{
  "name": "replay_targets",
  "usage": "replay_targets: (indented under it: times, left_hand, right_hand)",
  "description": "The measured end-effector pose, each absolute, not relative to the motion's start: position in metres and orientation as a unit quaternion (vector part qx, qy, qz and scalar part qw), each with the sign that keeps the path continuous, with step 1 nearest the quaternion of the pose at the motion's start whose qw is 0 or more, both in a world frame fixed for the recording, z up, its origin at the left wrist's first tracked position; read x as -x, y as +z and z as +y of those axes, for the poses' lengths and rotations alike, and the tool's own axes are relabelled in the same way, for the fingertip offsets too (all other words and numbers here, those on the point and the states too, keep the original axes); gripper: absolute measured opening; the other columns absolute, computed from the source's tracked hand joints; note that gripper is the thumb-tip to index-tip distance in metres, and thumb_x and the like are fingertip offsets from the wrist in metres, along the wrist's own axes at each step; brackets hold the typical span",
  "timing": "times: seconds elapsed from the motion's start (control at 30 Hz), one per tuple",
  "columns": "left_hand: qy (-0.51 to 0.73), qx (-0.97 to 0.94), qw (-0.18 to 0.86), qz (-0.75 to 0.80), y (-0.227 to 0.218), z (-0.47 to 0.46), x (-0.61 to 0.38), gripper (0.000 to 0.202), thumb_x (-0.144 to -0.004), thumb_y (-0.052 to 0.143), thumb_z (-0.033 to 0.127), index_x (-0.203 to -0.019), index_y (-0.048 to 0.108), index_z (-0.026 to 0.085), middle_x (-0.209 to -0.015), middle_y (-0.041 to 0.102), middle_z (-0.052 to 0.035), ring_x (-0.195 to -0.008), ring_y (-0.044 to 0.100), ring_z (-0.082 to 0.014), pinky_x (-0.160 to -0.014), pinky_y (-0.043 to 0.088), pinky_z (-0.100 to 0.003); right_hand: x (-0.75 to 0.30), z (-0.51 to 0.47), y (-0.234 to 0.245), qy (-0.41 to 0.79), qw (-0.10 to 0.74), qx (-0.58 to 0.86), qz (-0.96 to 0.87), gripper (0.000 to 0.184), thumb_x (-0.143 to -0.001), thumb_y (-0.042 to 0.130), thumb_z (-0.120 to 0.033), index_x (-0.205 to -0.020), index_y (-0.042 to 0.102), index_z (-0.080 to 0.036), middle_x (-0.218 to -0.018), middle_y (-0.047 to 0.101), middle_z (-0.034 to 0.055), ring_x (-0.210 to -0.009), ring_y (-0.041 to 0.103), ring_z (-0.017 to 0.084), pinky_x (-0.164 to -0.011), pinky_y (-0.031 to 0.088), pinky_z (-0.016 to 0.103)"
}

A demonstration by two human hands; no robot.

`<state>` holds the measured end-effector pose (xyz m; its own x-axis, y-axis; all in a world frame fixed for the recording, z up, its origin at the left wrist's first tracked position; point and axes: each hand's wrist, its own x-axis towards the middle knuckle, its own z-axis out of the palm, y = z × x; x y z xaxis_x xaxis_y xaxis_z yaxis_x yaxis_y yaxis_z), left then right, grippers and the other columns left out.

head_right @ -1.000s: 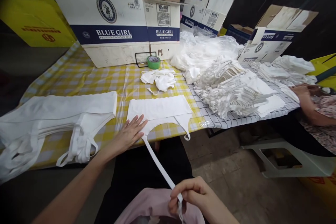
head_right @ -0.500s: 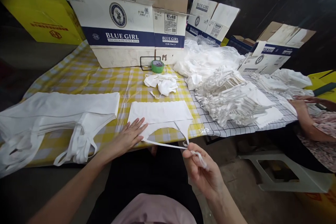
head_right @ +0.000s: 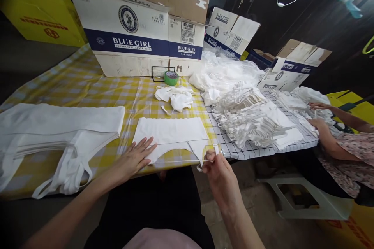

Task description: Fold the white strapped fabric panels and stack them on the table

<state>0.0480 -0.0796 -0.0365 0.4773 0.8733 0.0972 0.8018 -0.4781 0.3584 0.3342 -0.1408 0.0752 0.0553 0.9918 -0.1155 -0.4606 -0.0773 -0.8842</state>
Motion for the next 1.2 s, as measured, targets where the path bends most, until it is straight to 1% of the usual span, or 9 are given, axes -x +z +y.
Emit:
replay_targets:
  times: [0.13, 0.23, 0.4, 0.6, 0.7, 0.8, 0.9, 1.03, 1.2]
  left_hand:
    - [0.125, -0.842, 0.136, 0.507, -0.034, -0.079, -0.051, 0.049, -0.088, 0.042, 0.027, -0.137, 0.034, 0.030, -0.147, 0.025, -0.0022, -0.135, 0.021, -0.0245, -0.108, 0.022, -0.047]
    - [0.159, -0.834, 0.136, 0.511, -0.017, -0.084, -0.064, 0.049, -0.087, 0.042, 0.023, -0.135, 0.036, 0.026, -0.144, 0.033, -0.0049, -0.133, 0.027, -0.0238, -0.109, 0.022, -0.047]
    - [0.302, -0.854, 0.171, 0.388, 0.031, -0.099, -0.100, 0.052, -0.089, 0.036, 0.018, -0.139, 0.024, 0.025, -0.135, 0.047, -0.0030, -0.126, 0.040, -0.0154, -0.112, 0.016, -0.043]
    - [0.407, -0.838, 0.159, 0.328, 0.042, -0.104, -0.116, 0.028, -0.088, 0.041, 0.015, -0.110, 0.056, 0.022, -0.107, 0.067, -0.0018, -0.111, 0.056, -0.0174, -0.110, 0.021, -0.046]
    - [0.429, -0.826, 0.146, 0.336, 0.035, -0.105, -0.113, 0.020, -0.087, 0.044, 0.015, -0.096, 0.061, 0.022, -0.091, 0.071, -0.0004, -0.101, 0.062, -0.0169, -0.107, 0.026, -0.044]
    - [0.428, -0.804, 0.174, 0.374, 0.029, -0.107, -0.110, 0.019, -0.087, 0.045, 0.016, -0.091, 0.062, 0.022, -0.081, 0.070, 0.0006, -0.085, 0.065, -0.0144, -0.102, 0.032, -0.042]
    - [0.424, -0.759, 0.239, 0.433, 0.024, -0.110, -0.108, 0.015, -0.086, 0.048, 0.020, -0.084, 0.063, 0.023, -0.076, 0.069, 0.0017, -0.070, 0.062, -0.0123, -0.093, 0.038, -0.040]
    - [0.423, -0.702, 0.306, 0.486, 0.018, -0.111, -0.105, 0.013, -0.084, 0.053, 0.025, -0.078, 0.064, 0.023, -0.070, 0.066, 0.0023, -0.067, 0.059, -0.0132, -0.082, 0.041, -0.036]
    - [0.400, -0.681, 0.347, 0.505, 0.015, -0.094, -0.091, 0.013, -0.083, 0.055, 0.031, -0.078, 0.064, 0.022, -0.076, 0.066, 0.0017, -0.076, 0.059, -0.0148, -0.078, 0.043, -0.032]
  right_hand:
    - [-0.334, -0.135, 0.079, 0.606, 0.590, 0.407, -0.346, 0.026, -0.089, 0.045, -0.037, -0.070, 0.055, -0.021, -0.079, 0.045, 0.0024, -0.087, 0.047, 0.018, -0.078, 0.041, 0.031]
    - [-0.328, -0.135, 0.080, 0.628, 0.555, 0.406, -0.365, 0.027, -0.090, 0.044, -0.033, -0.070, 0.055, -0.021, -0.064, 0.037, -0.0005, -0.071, 0.045, 0.016, -0.073, 0.038, 0.031]
    - [-0.306, -0.137, 0.073, 0.698, 0.454, 0.397, -0.386, 0.030, -0.089, 0.045, -0.032, -0.065, 0.053, -0.017, -0.058, 0.034, -0.0018, -0.061, 0.042, 0.014, -0.063, 0.032, 0.029]
    - [-0.288, -0.132, 0.054, 0.763, 0.381, 0.388, -0.351, 0.031, -0.087, 0.048, -0.037, -0.064, 0.051, -0.017, -0.055, 0.032, -0.0035, -0.055, 0.040, 0.012, -0.057, 0.029, 0.026]
    - [-0.283, -0.128, 0.048, 0.761, 0.375, 0.401, -0.346, 0.031, -0.086, 0.050, -0.039, -0.063, 0.049, -0.017, -0.055, 0.029, -0.0046, -0.052, 0.034, 0.010, -0.053, 0.028, 0.025]
    - [-0.279, -0.124, 0.045, 0.703, 0.379, 0.443, -0.408, 0.018, -0.081, 0.059, -0.037, -0.083, 0.054, -0.019, -0.060, 0.036, -0.0049, -0.053, 0.032, 0.009, -0.052, 0.027, 0.022]
    - [-0.273, -0.120, 0.042, 0.574, 0.372, 0.501, -0.530, 0.025, -0.079, 0.063, -0.034, -0.100, 0.055, -0.023, -0.075, 0.052, -0.0016, -0.061, 0.042, 0.011, -0.055, 0.032, 0.022]
    - [-0.265, -0.113, 0.035, 0.435, 0.330, 0.538, -0.642, 0.017, -0.084, 0.056, -0.035, -0.091, 0.064, -0.023, -0.074, 0.061, 0.0013, -0.062, 0.051, 0.015, -0.056, 0.036, 0.025]
    - [-0.258, -0.098, 0.026, 0.373, 0.326, 0.528, -0.689, 0.018, -0.087, 0.051, -0.033, -0.086, 0.066, -0.022, -0.079, 0.064, 0.0030, -0.073, 0.055, 0.018, -0.065, 0.039, 0.027]
